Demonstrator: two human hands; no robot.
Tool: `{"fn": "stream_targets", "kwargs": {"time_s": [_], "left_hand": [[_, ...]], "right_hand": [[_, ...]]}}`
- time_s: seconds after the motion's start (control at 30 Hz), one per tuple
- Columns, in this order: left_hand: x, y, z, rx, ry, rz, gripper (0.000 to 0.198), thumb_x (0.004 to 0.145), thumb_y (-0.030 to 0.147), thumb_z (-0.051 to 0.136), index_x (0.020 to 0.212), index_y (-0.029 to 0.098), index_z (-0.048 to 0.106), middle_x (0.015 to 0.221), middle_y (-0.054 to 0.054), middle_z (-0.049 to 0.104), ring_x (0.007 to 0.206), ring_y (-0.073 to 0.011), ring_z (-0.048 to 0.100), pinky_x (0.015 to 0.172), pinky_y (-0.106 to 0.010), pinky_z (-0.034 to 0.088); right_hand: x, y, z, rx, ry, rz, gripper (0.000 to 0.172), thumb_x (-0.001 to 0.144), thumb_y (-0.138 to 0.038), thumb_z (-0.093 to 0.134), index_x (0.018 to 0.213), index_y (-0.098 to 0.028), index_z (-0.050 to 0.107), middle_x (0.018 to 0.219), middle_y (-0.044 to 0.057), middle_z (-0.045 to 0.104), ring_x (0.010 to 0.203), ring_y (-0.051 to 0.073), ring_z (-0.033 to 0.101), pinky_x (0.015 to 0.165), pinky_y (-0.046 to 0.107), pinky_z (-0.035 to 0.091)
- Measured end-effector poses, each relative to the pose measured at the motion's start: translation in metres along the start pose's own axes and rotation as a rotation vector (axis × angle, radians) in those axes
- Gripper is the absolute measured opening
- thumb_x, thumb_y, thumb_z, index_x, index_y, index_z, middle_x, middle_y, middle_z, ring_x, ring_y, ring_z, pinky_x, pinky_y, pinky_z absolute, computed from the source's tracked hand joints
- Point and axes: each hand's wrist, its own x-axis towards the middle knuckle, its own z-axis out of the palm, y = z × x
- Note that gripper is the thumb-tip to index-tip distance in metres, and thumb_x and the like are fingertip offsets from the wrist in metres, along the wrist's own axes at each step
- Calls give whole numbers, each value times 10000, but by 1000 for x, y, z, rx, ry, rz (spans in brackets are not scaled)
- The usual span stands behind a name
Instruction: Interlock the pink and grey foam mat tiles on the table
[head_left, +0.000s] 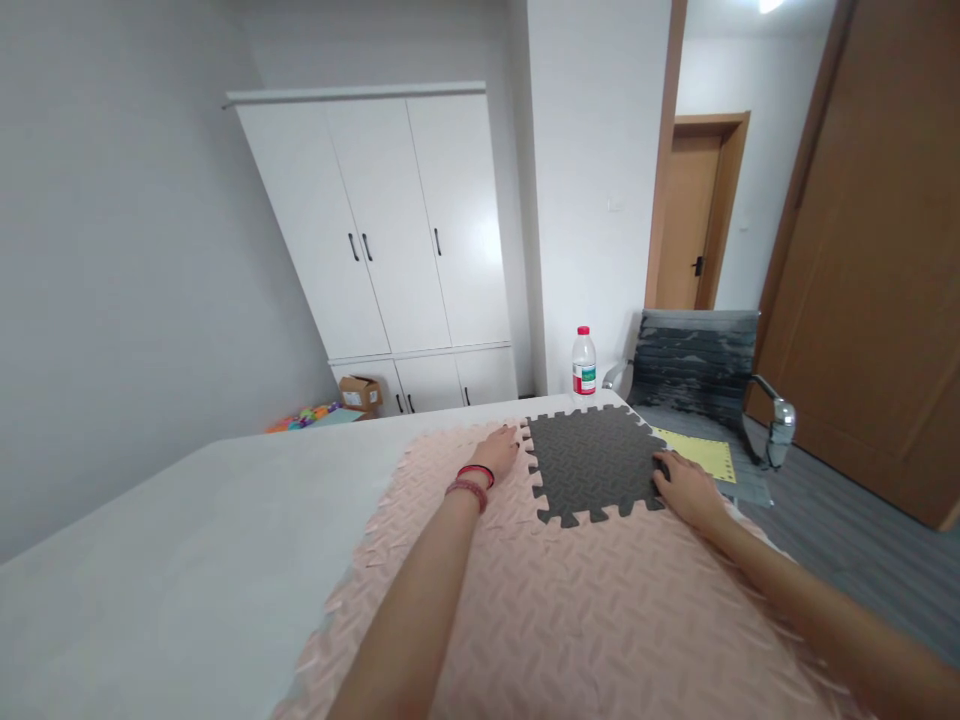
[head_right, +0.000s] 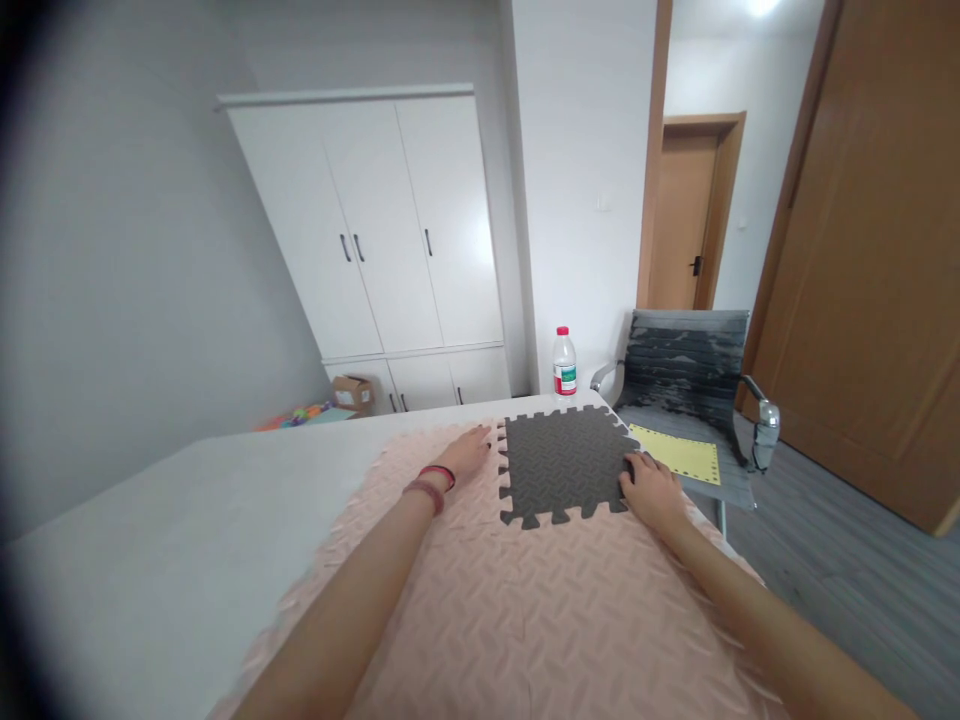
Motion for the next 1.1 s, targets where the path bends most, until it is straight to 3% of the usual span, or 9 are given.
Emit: {"fn": "stream_targets", "kwargs": {"time_s": [0.13, 0.33, 0.63, 1.1], "left_hand": [[23, 9, 12, 24, -26, -20, 409, 873, 399, 539, 1225, 193, 507, 1274, -91, 520, 1128, -235, 525, 937, -485, 462], [25, 4, 15, 29, -23, -10, 412, 875, 400, 533, 1233, 198, 501, 1284, -88, 510, 1149, -243, 509, 940, -492, 458], [35, 16, 24, 42, -15, -112, 438, 871, 411, 533, 1254, 205, 482, 1329, -93, 467, 1199, -267, 465, 972, -526, 421], [56, -7, 15, 47, -30, -80, 510, 847, 455, 554, 1285, 214, 452, 1331, -97, 456, 1193, -278, 461, 964, -535, 419]], "right_hand": [[5, 2, 8, -16, 19, -14, 428, 860, -305, 370, 1239, -207, 543, 1309, 68, 524, 1155, 257, 485, 995, 395, 348], [5, -3, 6, -51, 14, 0, 433, 870, -304, 348, 1257, -219, 524, 1324, 66, 506, 1161, 268, 471, 979, 422, 362], [3, -7, 3, -64, 9, 5, 424, 879, -294, 343, 1257, -212, 518, 1318, 68, 510, 1147, 258, 480, 970, 403, 363], [5, -4, 8, -87, -5, -10, 428, 882, -297, 333, 1264, -208, 504, 1331, 74, 494, 1177, 272, 456, 982, 418, 355]]}}
